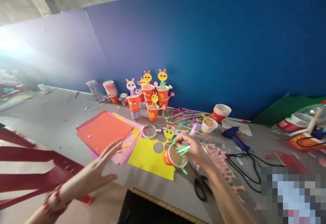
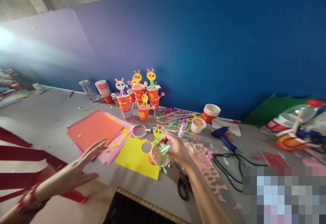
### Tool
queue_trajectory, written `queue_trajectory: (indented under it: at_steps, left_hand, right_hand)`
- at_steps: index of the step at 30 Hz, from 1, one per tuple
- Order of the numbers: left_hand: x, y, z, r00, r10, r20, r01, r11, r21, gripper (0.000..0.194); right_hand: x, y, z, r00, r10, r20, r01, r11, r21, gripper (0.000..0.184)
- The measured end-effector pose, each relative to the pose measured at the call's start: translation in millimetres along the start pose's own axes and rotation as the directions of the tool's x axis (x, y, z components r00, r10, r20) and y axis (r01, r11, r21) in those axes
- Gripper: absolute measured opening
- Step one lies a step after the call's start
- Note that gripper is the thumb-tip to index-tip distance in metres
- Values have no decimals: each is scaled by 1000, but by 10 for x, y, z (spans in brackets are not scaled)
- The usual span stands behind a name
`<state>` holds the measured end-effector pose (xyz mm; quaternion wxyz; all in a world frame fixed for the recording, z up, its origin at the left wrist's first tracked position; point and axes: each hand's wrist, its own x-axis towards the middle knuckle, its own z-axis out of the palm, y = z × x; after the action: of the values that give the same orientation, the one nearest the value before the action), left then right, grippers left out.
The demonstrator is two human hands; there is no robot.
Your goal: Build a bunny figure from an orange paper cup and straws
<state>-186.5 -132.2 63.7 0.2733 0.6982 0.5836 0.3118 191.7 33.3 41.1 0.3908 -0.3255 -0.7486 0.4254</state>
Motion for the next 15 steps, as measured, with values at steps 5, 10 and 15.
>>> queue_trajectory:
  at_steps: [5, 10, 15]
  left_hand:
    - [588, 440, 579, 863, 295, 409, 202, 542, -816, 72]
    - [928, 523, 772, 928, 222, 298, 149, 513, -845, 47]
    - [1150, 595, 945, 995, 75, 72, -13, 772, -635, 30]
  right_hand:
    - [-15, 26, 22, 1000, -9, -10, 9, 1000, -12, 7]
    - [-23, 3, -62, 999, -10, -46, 9, 1000, -10, 7]
    - [-21, -8, -68, 999, -15, -38, 16, 1000, 19, 10]
